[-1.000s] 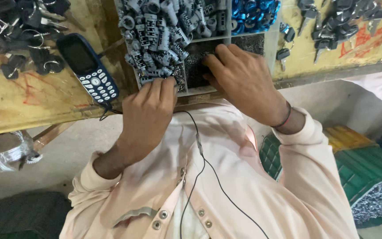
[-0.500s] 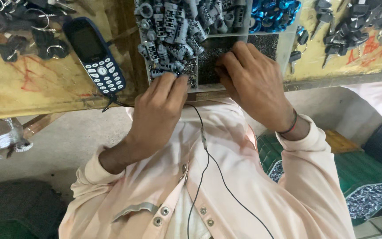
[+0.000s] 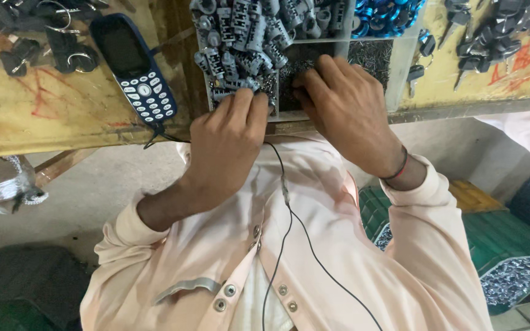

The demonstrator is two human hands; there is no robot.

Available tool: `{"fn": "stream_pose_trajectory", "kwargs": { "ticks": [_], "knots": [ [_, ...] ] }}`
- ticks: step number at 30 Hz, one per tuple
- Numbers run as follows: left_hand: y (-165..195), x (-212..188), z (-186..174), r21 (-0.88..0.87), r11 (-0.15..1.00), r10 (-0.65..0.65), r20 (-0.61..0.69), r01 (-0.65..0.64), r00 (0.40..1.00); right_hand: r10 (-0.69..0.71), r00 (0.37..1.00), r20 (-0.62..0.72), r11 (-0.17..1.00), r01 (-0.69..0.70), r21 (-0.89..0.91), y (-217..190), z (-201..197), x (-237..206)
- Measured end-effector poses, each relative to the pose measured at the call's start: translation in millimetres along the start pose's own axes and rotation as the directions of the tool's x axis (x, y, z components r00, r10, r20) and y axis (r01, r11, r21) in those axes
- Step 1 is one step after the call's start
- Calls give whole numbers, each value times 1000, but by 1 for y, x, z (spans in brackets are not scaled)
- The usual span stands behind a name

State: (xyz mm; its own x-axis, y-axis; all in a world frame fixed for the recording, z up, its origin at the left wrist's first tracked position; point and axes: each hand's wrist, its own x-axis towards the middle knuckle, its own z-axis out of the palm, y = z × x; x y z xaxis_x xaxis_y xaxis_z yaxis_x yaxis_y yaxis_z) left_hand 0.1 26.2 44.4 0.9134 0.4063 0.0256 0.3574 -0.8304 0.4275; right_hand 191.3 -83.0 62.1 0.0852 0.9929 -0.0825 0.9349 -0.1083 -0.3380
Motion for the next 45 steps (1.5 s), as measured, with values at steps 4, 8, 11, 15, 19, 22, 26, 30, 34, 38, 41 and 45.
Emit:
{"fn": "stream_pose_trajectory", "kwargs": {
  "ticks": [4,8,11,15,19,22,26,30,34,38,41,45],
  "knots": [
    [2,-2,5,17,999,-31,-63,33,998,-4,999,-40,996,8,88,1,-4,-1],
    [1,-10,6,-151,987,-63,-105,46,992,131,988,-76,945,-101,310,1,-11,-10],
    [2,-12,7,-445,894,-127,-127,58,984,198,977,-79,882,-143,450,4,-9,-15],
    [10,-11,8,-728,672,-273,-68,140,960,312,950,-5,660,-213,720,12,1,-21],
    [16,-5,9,-856,513,-304,-111,65,946,363,926,103,359,-241,902,20,9,-27],
    [16,2,10,-895,442,-314,-86,65,945,367,929,48,391,-201,898,21,13,-29],
    [17,8,12,-951,292,-388,-17,106,922,379,921,88,300,-213,930,20,12,-28],
    [17,10,11,-911,409,-333,-99,50,938,335,935,114,212,-193,958,19,8,-29],
    [16,16,14,-913,407,-228,-145,-41,963,244,964,109,171,-154,973,18,4,-33],
    [22,22,20,-988,139,-291,21,64,956,224,965,134,194,-179,965,20,5,-37],
    [18,23,21,-993,-45,-262,115,107,958,221,962,159,156,-196,968,22,7,-38],
    [9,22,20,-997,55,-178,50,61,983,221,967,128,202,-174,964,22,9,-35]
  ]
}}
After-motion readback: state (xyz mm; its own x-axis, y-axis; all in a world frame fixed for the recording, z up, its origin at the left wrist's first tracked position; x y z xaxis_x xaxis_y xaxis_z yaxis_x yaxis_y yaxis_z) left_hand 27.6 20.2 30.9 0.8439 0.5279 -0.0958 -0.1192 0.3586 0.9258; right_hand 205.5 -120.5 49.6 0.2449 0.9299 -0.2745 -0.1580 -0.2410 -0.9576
